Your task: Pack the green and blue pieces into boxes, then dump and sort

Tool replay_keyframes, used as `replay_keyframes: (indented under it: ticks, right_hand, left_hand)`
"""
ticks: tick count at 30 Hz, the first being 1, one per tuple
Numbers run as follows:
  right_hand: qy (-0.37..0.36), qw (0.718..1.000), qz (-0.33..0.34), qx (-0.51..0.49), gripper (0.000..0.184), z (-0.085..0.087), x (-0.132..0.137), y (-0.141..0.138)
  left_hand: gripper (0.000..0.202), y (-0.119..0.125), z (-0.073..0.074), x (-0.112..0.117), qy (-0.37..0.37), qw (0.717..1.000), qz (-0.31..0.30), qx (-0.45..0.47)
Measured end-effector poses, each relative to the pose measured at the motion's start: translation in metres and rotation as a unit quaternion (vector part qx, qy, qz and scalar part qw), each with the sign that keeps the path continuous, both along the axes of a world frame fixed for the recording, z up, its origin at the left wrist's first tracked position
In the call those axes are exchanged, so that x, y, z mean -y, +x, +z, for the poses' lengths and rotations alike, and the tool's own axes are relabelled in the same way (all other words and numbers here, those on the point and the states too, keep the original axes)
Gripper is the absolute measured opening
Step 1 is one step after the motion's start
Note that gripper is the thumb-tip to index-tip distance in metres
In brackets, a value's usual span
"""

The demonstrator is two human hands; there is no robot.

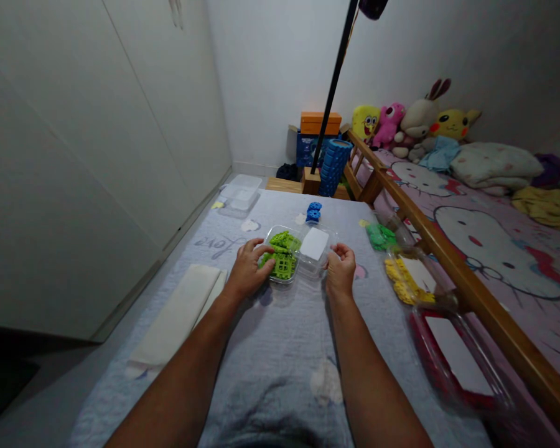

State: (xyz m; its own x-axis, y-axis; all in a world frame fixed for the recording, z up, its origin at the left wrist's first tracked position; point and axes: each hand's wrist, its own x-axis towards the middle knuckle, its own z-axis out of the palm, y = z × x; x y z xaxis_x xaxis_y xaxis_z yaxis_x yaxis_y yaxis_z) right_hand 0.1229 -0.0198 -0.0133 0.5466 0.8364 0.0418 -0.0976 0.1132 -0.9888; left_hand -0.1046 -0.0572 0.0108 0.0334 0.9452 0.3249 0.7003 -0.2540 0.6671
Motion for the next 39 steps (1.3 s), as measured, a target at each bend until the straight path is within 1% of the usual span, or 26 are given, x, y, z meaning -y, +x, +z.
replay_keyframes:
  ticks: [4,7,10,13,16,20,23,25,26,27,29,30,31,32,33,36,39]
  right_hand:
    - [-0.012,1.000,-0.020,0.016,0.046,-0.007,-0.006,0.015]
    - [-0.030,0.996,-0.054,0.072,0.044,-0.010,-0.008,0.023]
    - [-0.055,0.986,-0.078,0.137,0.040,-0.010,-0.008,0.029]
    - [-0.072,0.972,-0.090,0.204,0.033,-0.008,-0.005,0.032]
    - [-0.084,0.962,-0.101,0.238,0.030,-0.009,-0.005,0.034]
    - [-0.095,0.953,-0.095,0.271,0.032,-0.014,-0.006,0.039]
    - [-0.082,0.930,-0.101,0.344,0.037,-0.014,-0.004,0.038]
    - [-0.052,0.912,-0.114,0.390,0.039,-0.008,-0.001,0.033]
    - [-0.029,0.908,-0.108,0.404,0.038,-0.004,0.002,0.029]
    - [0.001,0.907,-0.085,0.413,0.034,0.001,0.005,0.023]
    - [0.065,0.903,0.005,0.425,0.023,0.012,0.013,0.008]
    - [0.090,0.895,0.063,0.433,0.017,0.016,0.018,-0.001]
    - [0.104,0.883,0.112,0.443,0.014,0.019,0.023,-0.010]
    - [0.108,0.872,0.148,0.454,0.013,0.021,0.027,-0.018]
    - [0.104,0.863,0.169,0.465,0.014,0.021,0.030,-0.025]
    - [0.071,0.852,0.181,0.487,0.014,0.018,0.037,-0.039]
    - [0.048,0.844,0.173,0.506,0.008,0.015,0.038,-0.043]
  left_hand:
    - [0.021,0.005,0.001,0.001,0.008,1.000,0.024,-0.005]
    - [0.020,0.009,0.001,0.001,0.005,0.999,0.031,0.011]
    - [0.018,0.010,0.000,0.001,-0.006,0.999,0.026,0.029]
    - [0.018,0.009,-0.002,0.001,-0.019,0.999,0.021,0.039]
    - [0.018,0.008,-0.004,0.000,-0.026,0.999,0.015,0.044]
    - [0.018,0.009,-0.004,0.001,-0.013,0.999,0.013,0.045]
    - [0.016,0.010,-0.002,0.003,-0.009,0.999,0.019,0.030]
    - [0.015,0.011,-0.001,0.005,-0.010,1.000,0.015,0.017]
    - [0.014,0.011,0.000,0.005,-0.010,1.000,0.010,0.013]
    - [0.014,0.011,0.000,0.005,-0.011,1.000,0.006,0.011]
    - [0.016,0.012,-0.001,0.005,-0.013,1.000,0.005,0.015]
    - [0.018,0.012,-0.001,0.005,-0.015,1.000,0.008,0.019]
    - [0.020,0.013,-0.002,0.004,-0.016,0.999,0.012,0.025]
    - [0.021,0.013,-0.003,0.004,-0.016,0.999,0.016,0.033]
    - [0.022,0.013,-0.004,0.004,-0.017,0.999,0.018,0.043]
    - [0.019,0.012,-0.006,0.003,-0.015,0.996,0.024,0.079]
    - [0.019,0.011,-0.006,0.003,-0.014,0.992,0.048,0.115]
